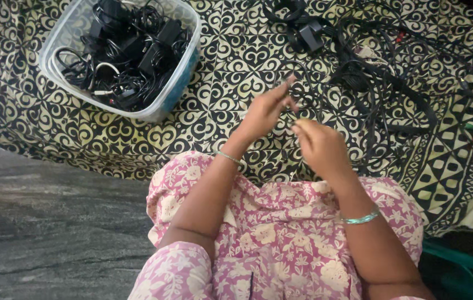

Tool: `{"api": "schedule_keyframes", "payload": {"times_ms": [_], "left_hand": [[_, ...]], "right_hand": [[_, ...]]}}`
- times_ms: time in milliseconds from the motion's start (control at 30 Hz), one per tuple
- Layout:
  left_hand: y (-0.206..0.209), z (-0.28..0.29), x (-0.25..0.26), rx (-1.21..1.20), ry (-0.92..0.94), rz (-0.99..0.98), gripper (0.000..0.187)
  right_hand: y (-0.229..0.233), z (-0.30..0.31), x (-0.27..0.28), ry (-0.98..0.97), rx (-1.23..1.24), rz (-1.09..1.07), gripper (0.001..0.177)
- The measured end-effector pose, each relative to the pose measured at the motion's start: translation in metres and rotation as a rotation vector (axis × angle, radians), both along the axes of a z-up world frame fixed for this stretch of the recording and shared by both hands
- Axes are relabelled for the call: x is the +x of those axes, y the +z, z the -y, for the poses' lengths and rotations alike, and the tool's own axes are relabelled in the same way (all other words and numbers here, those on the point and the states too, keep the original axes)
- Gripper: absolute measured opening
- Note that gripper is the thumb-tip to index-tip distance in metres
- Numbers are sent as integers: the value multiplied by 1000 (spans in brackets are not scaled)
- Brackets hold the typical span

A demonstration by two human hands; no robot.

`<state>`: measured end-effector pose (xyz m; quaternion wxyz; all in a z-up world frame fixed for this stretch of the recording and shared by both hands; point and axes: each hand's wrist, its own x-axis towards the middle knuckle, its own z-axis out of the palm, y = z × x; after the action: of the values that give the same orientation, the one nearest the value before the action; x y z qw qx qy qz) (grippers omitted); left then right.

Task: The person sits on a patterned floor and repeatedly picks up black power adapters and cables from a clear plastic bin. They untangle the cords, wrap them around the adapter bodies, and place the bundled units back into the bin. The process continues with multiple adapters and cables throughout the clip.

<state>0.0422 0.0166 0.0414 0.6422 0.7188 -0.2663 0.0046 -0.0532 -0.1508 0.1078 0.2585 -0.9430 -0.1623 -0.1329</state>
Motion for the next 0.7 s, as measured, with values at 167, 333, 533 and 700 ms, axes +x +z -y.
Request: {"api": "schedule_keyframes", "payload": {"times_ms": [167,333,533,700], "left_hand": [[-4,8,-7,101,-429,-73,30],[-6,16,-17,-529,-728,-455,29],[-3,10,0,-701,-198,-403,23],[-8,11,-10,295,216,285,29]], "right_hand": [[17,34,8,-88,162,225,6],[-6,32,28,-123,315,-89,14],[-25,-16,2,23,-29,-194,14],[-3,-2,-2,86,19,57,10]]}}
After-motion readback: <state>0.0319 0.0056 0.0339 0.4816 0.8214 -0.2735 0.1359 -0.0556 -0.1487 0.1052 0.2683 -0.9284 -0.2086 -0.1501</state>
